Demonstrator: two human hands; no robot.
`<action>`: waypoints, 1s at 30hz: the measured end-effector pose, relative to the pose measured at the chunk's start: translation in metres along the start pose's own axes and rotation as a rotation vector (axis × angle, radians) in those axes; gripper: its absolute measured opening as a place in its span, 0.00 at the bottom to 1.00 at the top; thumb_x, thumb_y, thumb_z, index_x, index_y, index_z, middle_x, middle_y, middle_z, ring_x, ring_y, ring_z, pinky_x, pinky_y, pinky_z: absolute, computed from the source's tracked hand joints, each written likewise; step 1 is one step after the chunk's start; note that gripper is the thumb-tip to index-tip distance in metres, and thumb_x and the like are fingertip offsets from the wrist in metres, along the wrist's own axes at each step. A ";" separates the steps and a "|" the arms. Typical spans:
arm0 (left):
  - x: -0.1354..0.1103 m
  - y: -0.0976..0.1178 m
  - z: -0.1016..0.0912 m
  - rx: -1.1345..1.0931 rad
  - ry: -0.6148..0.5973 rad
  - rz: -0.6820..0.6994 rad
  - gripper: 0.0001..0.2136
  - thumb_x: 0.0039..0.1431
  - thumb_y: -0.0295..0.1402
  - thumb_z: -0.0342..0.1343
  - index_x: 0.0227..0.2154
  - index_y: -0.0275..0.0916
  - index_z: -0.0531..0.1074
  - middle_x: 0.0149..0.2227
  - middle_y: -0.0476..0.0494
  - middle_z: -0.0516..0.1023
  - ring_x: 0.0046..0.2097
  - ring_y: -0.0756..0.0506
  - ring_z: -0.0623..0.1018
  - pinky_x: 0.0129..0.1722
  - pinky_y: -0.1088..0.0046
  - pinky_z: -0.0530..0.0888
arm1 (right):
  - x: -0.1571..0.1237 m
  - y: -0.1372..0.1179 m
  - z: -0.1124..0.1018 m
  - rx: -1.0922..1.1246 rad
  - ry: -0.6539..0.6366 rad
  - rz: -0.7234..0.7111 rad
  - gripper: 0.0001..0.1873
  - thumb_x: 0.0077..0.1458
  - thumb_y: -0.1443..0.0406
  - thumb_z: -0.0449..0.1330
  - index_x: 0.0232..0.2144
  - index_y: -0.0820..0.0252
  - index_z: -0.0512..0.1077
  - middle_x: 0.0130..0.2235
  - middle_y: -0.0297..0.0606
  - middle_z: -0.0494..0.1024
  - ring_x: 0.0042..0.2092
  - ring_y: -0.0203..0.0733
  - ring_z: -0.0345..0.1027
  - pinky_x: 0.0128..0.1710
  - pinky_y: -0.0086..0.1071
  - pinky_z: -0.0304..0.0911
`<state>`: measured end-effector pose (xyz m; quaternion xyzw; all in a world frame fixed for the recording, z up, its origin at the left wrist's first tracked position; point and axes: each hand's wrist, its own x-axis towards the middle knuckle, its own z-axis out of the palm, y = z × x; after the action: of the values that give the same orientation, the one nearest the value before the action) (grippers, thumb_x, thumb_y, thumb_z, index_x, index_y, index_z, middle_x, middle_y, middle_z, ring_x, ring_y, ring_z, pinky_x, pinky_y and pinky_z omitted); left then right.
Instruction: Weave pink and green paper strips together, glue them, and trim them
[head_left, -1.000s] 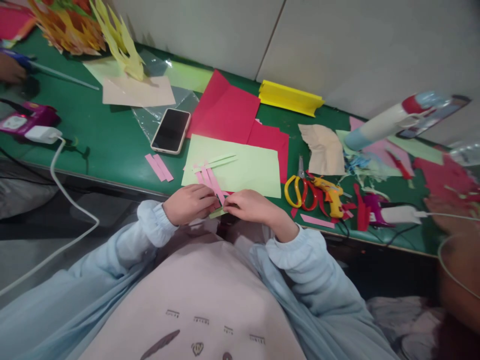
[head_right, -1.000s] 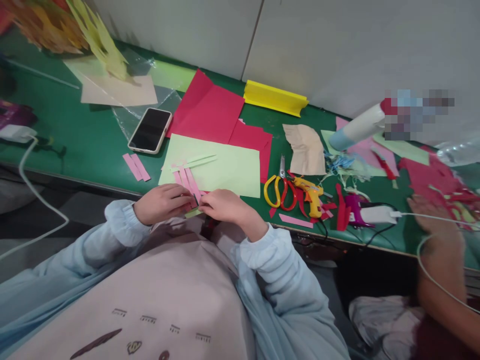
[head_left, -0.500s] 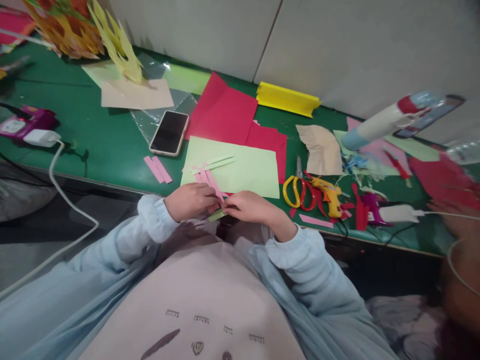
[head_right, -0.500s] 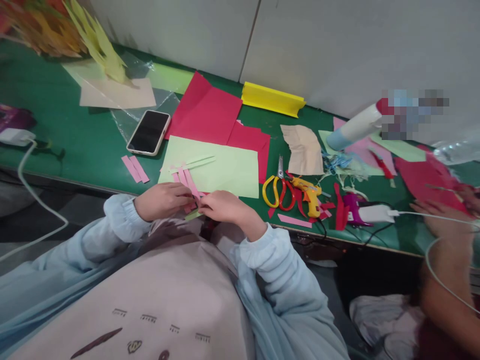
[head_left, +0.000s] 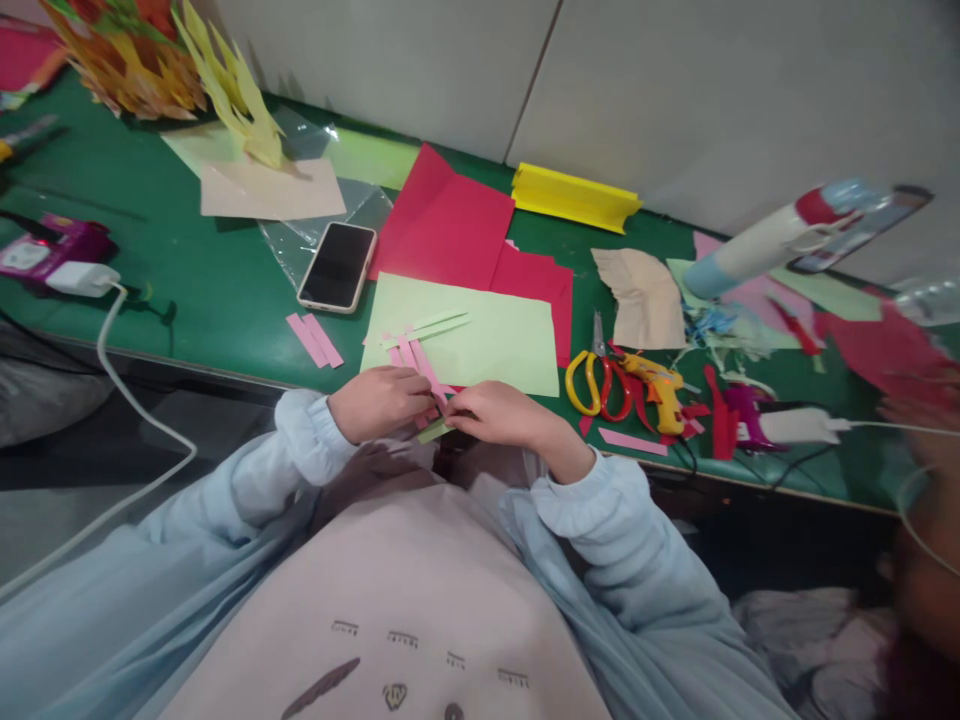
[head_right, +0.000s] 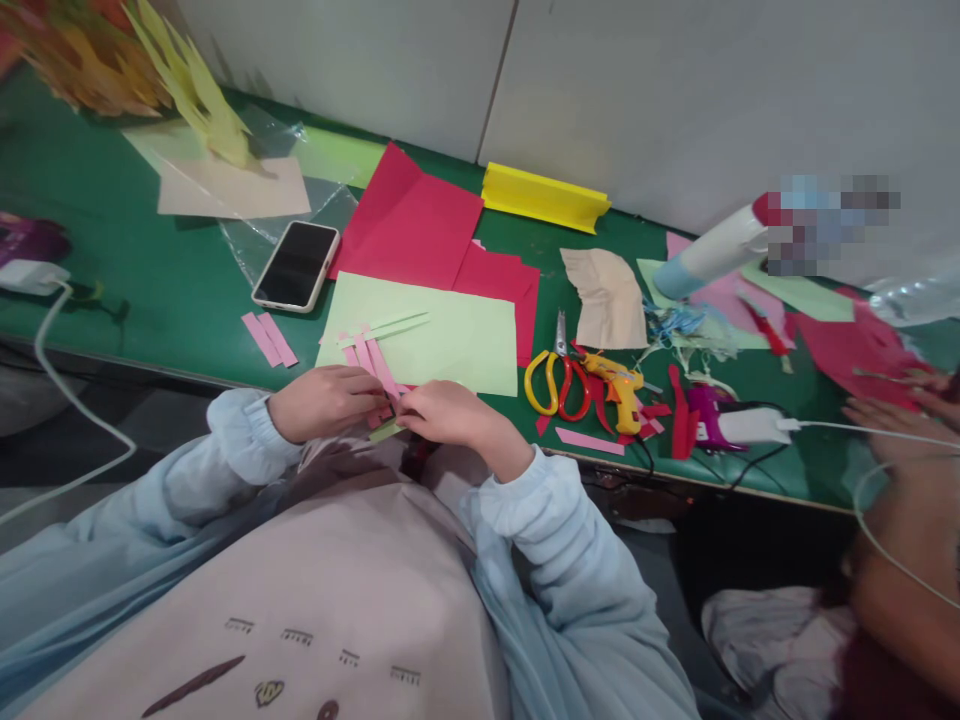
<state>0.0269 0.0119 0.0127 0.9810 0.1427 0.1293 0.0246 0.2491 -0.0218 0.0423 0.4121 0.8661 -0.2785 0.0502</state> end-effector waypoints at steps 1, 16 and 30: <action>0.000 0.000 0.001 0.003 0.018 0.000 0.10 0.66 0.34 0.50 0.40 0.36 0.75 0.35 0.42 0.79 0.38 0.46 0.78 0.35 0.71 0.74 | 0.000 0.000 0.000 0.001 0.001 0.002 0.13 0.63 0.62 0.54 0.38 0.61 0.78 0.37 0.42 0.81 0.35 0.39 0.70 0.32 0.30 0.50; -0.005 0.001 0.007 0.034 0.113 -0.013 0.11 0.67 0.35 0.49 0.38 0.37 0.77 0.36 0.43 0.80 0.37 0.47 0.78 0.36 0.71 0.73 | -0.003 0.002 -0.003 0.065 0.061 -0.040 0.12 0.63 0.64 0.54 0.39 0.61 0.77 0.38 0.41 0.81 0.37 0.38 0.70 0.34 0.29 0.53; -0.008 -0.002 0.011 -0.053 0.113 -0.045 0.10 0.66 0.34 0.51 0.39 0.38 0.77 0.38 0.43 0.80 0.39 0.47 0.78 0.38 0.71 0.74 | 0.002 -0.010 0.000 0.051 0.039 0.034 0.13 0.63 0.64 0.53 0.38 0.61 0.78 0.39 0.42 0.81 0.37 0.40 0.70 0.33 0.30 0.52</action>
<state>0.0223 0.0113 -0.0004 0.9676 0.1625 0.1877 0.0454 0.2403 -0.0253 0.0456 0.4333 0.8524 -0.2913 0.0276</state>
